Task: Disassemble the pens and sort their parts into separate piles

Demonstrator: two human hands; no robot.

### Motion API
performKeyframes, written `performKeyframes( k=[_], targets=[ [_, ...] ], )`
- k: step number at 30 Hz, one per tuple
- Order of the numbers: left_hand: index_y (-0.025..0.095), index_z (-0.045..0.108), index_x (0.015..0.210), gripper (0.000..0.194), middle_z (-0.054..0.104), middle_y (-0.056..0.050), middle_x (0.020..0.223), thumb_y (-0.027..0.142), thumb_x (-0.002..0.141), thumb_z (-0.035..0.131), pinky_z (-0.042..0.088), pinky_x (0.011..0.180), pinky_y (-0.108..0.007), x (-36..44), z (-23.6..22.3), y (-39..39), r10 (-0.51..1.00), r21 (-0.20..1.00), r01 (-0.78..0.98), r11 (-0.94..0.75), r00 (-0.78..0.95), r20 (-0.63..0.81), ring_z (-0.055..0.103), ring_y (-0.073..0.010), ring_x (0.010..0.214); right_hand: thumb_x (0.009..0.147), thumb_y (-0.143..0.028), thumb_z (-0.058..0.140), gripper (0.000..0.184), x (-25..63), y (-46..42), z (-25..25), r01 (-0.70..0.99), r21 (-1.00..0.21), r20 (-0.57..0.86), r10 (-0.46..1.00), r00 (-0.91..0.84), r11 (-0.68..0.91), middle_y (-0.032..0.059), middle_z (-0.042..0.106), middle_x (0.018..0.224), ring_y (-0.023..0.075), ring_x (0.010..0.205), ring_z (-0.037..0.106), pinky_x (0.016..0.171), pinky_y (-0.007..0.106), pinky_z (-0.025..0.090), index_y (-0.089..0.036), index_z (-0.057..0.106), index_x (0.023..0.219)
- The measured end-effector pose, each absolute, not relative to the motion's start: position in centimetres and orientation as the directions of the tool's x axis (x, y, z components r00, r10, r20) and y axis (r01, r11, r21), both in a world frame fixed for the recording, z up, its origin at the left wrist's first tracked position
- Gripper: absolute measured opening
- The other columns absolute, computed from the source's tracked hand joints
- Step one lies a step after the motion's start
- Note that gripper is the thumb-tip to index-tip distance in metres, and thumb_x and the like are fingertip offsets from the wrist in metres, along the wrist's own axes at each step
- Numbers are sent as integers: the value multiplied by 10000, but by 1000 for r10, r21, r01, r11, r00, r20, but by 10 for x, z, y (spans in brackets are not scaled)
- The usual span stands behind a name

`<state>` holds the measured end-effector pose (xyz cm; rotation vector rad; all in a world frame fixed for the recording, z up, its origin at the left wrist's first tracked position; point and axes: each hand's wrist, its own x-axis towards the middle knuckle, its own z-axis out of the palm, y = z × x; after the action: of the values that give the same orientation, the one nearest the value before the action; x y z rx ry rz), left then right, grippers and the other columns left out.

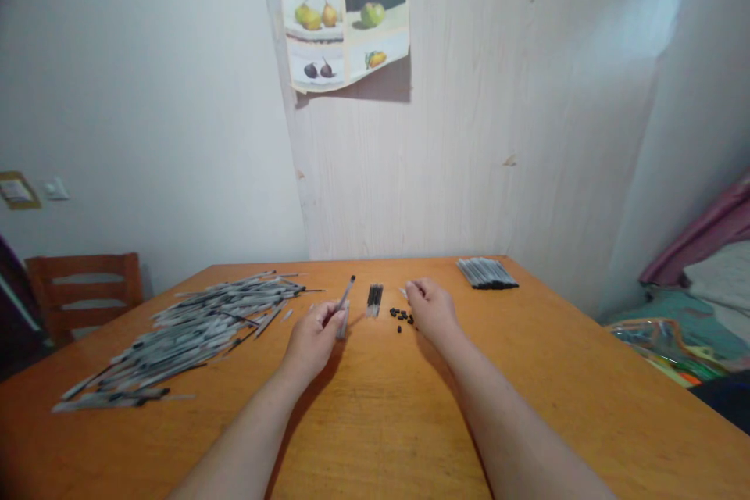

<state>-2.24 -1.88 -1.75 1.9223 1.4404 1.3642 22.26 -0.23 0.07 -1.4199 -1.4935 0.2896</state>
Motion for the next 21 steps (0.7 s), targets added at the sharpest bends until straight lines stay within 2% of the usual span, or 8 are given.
performKeyframes(
  k=[3, 6, 10, 13, 15, 18, 19, 21],
  targets=[
    [245, 724, 973, 205, 720, -65, 909, 307, 892, 546, 444, 784, -315, -19, -14, -27, 850, 617, 637, -463, 121, 513, 627, -210, 866, 909, -573, 409, 473, 199, -18, 10, 464, -822, 413, 906, 87, 330, 7, 575, 581, 153, 576, 536, 568, 256, 367, -191, 580, 689],
    [245, 721, 993, 219, 720, -66, 938, 287, 908, 523, 435, 773, -313, -16, -12, -30, 827, 507, 702, -500, 215, 520, 625, -211, 881, 930, -597, 367, 514, 187, -27, 13, 438, -831, 379, 925, -6, 343, -8, 541, 533, 144, 541, 509, 554, 256, 345, -196, 561, 674],
    [245, 711, 998, 212, 719, -56, 957, 267, 911, 519, 436, 811, -336, -15, -12, -32, 808, 399, 754, -522, 287, 515, 621, -214, 901, 928, -480, 384, 453, 183, -27, 12, 494, -775, 397, 912, -106, 394, -11, 509, 514, 145, 566, 502, 568, 262, 335, -203, 524, 598],
    [256, 703, 1020, 191, 714, -57, 1012, 264, 890, 562, 380, 987, -412, -14, -12, -32, 780, 358, 773, -524, 266, 566, 610, -234, 994, 863, -353, 414, 349, 182, -25, 11, 485, -810, 329, 940, -90, 330, -12, 499, 485, 147, 547, 498, 551, 265, 338, -207, 520, 564],
    [250, 663, 1123, 290, 672, -86, 1160, 290, 836, 646, 314, 1069, -454, -13, -11, -32, 740, 390, 766, -512, 162, 653, 561, -266, 1135, 831, -317, 413, 321, 181, -24, 11, 436, -853, 301, 953, -39, 287, -6, 509, 478, 148, 544, 508, 547, 263, 352, -211, 512, 544],
    [221, 609, 1166, 467, 599, -131, 1238, 359, 742, 748, 335, 1062, -456, -14, -9, -30, 689, 572, 671, -471, -125, 714, 502, -301, 1213, 833, -352, 422, 326, 178, -24, 9, 314, -921, 261, 963, 64, 229, -5, 513, 465, 141, 498, 483, 509, 260, 349, -211, 525, 557],
    [216, 616, 1117, 448, 609, -128, 1184, 381, 726, 760, 367, 1033, -443, -13, -9, -29, 706, 665, 591, -458, -213, 676, 522, -298, 1176, 839, -375, 427, 327, 175, -24, 8, 254, -946, 232, 969, 87, 203, -8, 511, 462, 134, 467, 459, 479, 257, 332, -208, 539, 581],
    [210, 629, 993, 376, 637, -98, 1038, 403, 706, 776, 429, 947, -395, -10, -9, -28, 822, 862, 308, -402, -294, 488, 575, -268, 1059, 845, -415, 442, 321, 169, -25, 6, 117, -982, 162, 981, 108, 150, -15, 519, 472, 115, 416, 417, 423, 243, 290, -198, 570, 646]
  ],
)
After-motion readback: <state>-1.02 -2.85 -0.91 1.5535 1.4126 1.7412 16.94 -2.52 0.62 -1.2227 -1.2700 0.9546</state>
